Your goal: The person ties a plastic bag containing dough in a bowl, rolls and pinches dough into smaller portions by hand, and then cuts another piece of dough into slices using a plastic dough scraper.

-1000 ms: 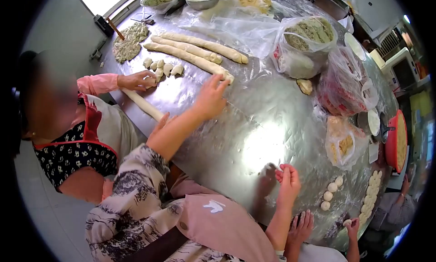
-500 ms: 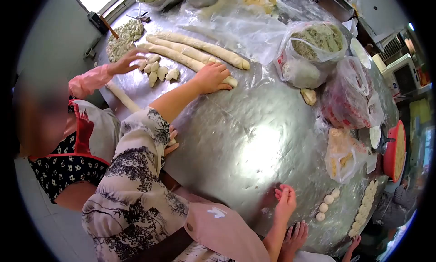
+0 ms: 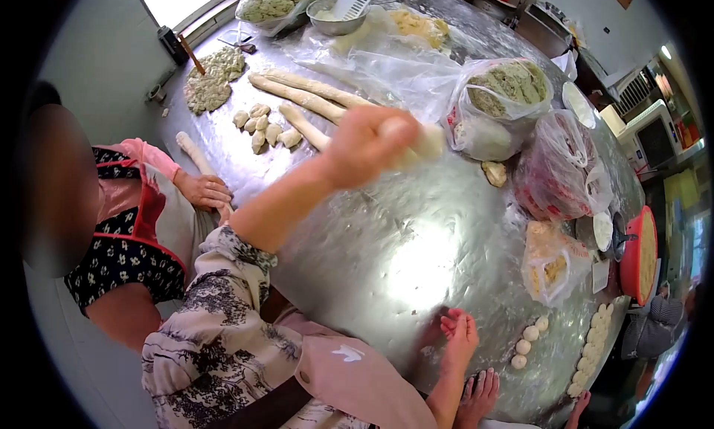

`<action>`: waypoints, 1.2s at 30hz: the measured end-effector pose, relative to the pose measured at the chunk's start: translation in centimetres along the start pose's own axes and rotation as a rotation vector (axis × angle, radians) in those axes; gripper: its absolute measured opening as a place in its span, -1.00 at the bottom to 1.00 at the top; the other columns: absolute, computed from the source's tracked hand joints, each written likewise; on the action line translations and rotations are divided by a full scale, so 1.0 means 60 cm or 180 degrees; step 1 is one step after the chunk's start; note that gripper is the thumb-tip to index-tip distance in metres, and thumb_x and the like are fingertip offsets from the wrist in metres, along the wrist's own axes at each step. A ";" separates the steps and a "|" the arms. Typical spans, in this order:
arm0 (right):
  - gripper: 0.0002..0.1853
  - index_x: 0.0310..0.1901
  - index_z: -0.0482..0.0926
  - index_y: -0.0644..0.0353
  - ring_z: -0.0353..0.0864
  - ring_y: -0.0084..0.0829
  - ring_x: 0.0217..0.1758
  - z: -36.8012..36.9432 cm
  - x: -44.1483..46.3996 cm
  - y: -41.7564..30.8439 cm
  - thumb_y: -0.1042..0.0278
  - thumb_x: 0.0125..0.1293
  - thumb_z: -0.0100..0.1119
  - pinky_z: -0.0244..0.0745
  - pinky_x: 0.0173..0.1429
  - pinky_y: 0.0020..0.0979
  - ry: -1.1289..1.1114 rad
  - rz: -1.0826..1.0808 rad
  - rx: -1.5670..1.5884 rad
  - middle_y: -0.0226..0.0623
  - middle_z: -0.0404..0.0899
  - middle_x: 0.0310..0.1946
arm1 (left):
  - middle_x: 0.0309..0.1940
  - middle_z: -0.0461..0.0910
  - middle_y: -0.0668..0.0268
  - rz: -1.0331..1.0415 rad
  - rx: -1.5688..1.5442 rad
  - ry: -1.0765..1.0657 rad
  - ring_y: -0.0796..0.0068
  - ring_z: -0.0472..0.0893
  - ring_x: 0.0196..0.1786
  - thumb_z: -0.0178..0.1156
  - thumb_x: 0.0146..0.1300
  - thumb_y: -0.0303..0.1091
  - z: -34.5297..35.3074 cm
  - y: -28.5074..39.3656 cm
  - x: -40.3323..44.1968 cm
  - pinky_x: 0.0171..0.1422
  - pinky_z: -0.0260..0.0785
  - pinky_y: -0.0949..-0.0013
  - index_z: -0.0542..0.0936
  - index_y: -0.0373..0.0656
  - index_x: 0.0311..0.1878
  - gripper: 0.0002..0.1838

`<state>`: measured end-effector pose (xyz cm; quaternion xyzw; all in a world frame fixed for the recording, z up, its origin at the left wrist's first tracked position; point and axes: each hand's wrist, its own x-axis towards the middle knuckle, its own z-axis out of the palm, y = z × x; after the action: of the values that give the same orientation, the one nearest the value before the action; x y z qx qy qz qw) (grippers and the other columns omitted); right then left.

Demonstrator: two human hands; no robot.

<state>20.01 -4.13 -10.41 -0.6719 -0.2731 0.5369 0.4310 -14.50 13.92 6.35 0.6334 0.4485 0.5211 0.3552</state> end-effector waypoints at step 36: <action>-0.56 -0.17 0.64 0.08 0.61 -0.12 -0.26 -0.107 0.012 0.025 -0.12 0.12 0.39 0.51 -0.22 -0.14 0.0610 -0.2797 -0.3468 -0.23 0.59 -0.34 | -0.30 0.69 0.02 -0.0631 0.3101 -0.2739 -0.05 0.67 -0.14 0.14 0.20 0.40 0.182 -0.157 -0.212 -0.01 0.48 0.05 0.62 -0.22 -0.11 -0.27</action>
<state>26.20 -6.08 -11.74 -0.6638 -0.7099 0.0386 0.2323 -6.37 5.44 -8.89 0.8292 0.5073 -0.0766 0.2217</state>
